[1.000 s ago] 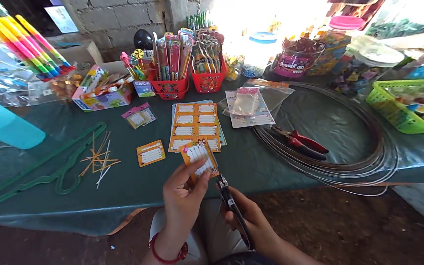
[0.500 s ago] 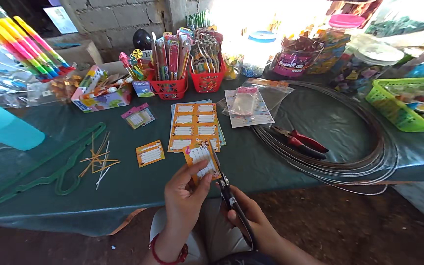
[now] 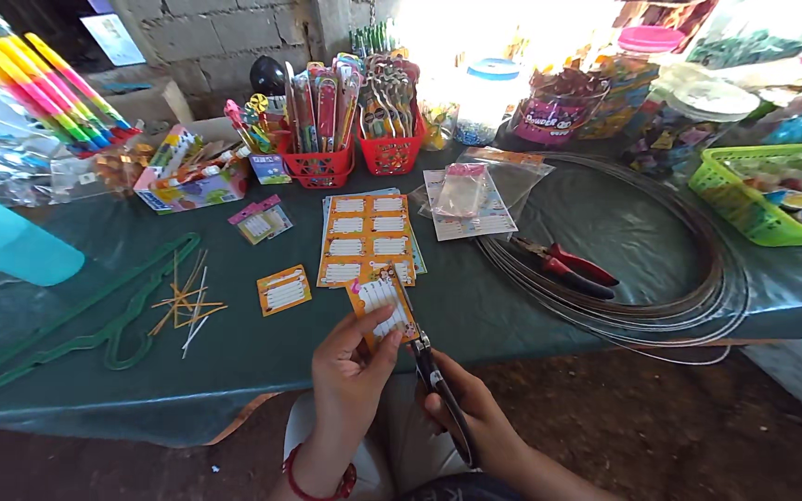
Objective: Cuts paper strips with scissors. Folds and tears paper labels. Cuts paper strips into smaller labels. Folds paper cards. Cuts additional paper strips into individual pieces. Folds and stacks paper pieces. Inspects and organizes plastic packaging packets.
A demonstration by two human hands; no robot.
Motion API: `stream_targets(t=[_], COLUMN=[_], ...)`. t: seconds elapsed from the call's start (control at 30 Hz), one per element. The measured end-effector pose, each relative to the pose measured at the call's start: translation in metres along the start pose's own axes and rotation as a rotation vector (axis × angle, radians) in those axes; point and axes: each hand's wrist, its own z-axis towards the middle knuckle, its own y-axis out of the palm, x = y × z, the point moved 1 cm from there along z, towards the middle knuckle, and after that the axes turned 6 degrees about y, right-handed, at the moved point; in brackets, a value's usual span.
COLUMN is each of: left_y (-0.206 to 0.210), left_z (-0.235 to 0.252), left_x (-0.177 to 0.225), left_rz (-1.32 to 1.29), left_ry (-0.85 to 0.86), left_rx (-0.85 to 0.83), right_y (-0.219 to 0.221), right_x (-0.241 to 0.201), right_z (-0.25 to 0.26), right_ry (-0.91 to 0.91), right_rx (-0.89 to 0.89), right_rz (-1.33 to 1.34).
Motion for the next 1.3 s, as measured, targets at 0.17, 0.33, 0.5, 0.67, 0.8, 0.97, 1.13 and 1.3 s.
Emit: stream_targets(t=[0.17, 0.33, 0.5, 0.67, 0.8, 0.97, 1.13, 1.3], left_y=[0.0, -0.023, -0.118, -0.161, -0.158, -0.16, -0.167, -0.172], left_z=[-0.002, 0.001, 0.058, 0.103, 0.11, 0.118, 0.134, 0.152], left_x=[0.0, -0.009, -0.033, -0.043, -0.036, -0.031, -0.041, -0.04], left_rz=[-0.002, 0.138, 0.586, 0.64, 0.566, 0.731, 0.655, 0.698], left_ry=[-0.01, -0.051, -0.193, -0.421, -0.406, -0.257, -0.47, -0.658], left_rx=[-0.005, -0.033, -0.099, -0.203, -0.27, -0.543, -0.715, -0.905], right_y=[0.003, 0.005, 0.005, 0.004, 0.001, -0.016, -0.035, -0.063], right_x=[0.0, 0.005, 0.023, 0.026, 0.022, 0.009, -0.011, -0.026], right_z=[0.0, -0.002, -0.005, -0.005, -0.005, -0.005, -0.008, -0.017], right_ry=[0.029, 0.18, 0.492, 0.492, 0.467, 0.4, 0.28, 0.124], right_rx=[0.019, -0.057, -0.171, -0.183, -0.188, -0.248, -0.133, 0.045], right_rz=[0.004, 0.177, 0.639, 0.67, 0.588, 0.364, 0.049, -0.353])
